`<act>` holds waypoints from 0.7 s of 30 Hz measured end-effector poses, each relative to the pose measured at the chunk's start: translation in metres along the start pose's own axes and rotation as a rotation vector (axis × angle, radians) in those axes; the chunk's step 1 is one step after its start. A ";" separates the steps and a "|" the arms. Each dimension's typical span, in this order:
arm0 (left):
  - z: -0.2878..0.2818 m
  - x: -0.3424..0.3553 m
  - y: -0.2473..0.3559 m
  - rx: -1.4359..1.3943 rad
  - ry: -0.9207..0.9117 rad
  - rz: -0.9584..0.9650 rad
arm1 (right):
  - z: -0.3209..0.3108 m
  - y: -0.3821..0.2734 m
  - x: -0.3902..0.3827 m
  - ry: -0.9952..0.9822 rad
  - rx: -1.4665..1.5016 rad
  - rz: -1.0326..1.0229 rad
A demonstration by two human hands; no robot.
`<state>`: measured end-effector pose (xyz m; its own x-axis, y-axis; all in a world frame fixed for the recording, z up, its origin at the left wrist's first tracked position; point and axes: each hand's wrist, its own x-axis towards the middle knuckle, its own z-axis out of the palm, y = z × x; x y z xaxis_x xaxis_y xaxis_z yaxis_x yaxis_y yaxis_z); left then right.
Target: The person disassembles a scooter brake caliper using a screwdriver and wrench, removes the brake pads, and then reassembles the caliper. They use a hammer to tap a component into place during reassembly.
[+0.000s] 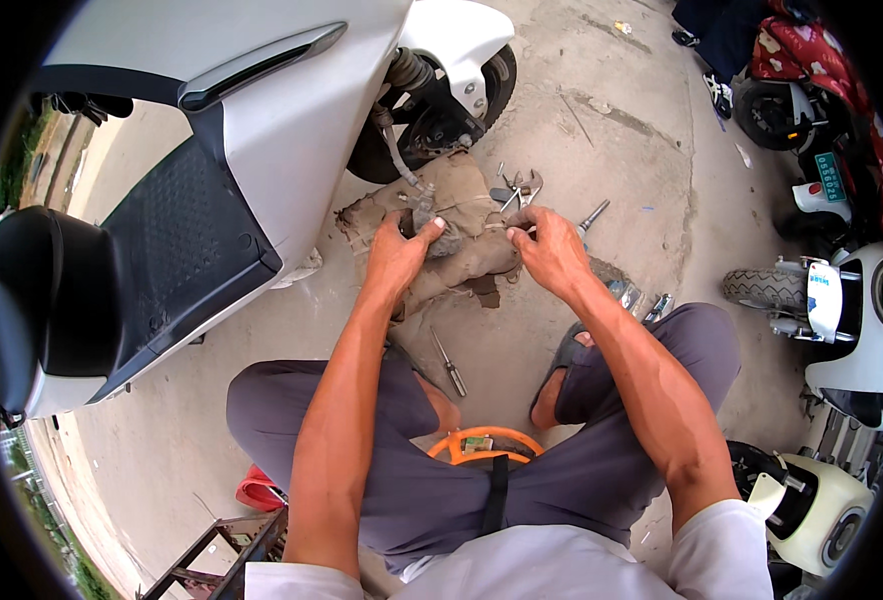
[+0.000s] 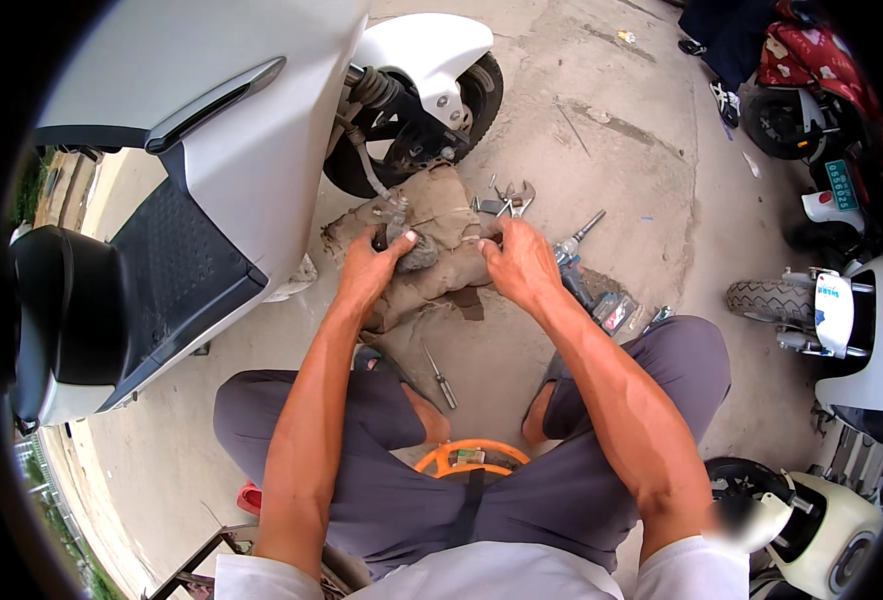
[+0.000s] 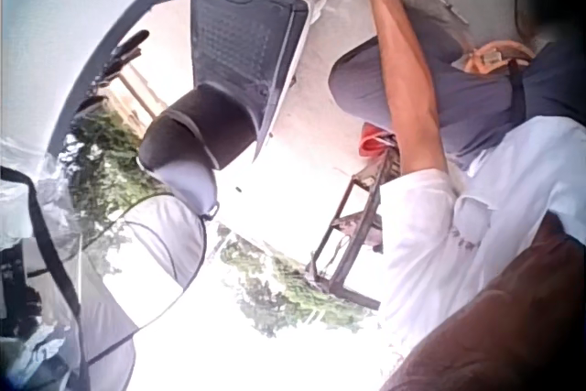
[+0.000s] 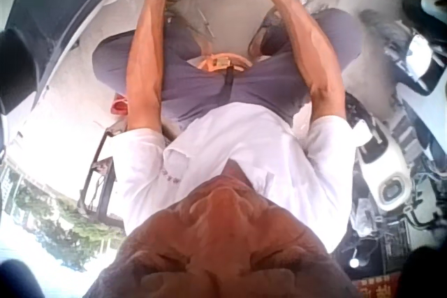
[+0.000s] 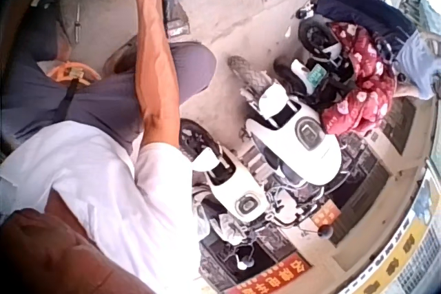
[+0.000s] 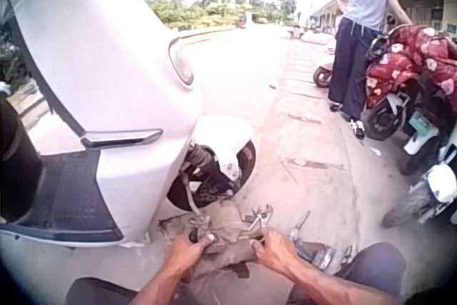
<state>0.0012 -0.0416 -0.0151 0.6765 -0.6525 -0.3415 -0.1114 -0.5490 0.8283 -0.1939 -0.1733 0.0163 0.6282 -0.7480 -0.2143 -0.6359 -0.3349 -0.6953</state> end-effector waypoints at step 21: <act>0.011 -0.017 0.005 0.024 0.018 0.080 | 0.280 0.120 -0.140 -0.560 -0.442 0.245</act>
<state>-0.0194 -0.0390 -0.0104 0.6776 -0.6853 -0.2669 -0.1825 -0.5082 0.8417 -0.2324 0.0519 -0.2290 0.5048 -0.4673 -0.7258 -0.8332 -0.4835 -0.2683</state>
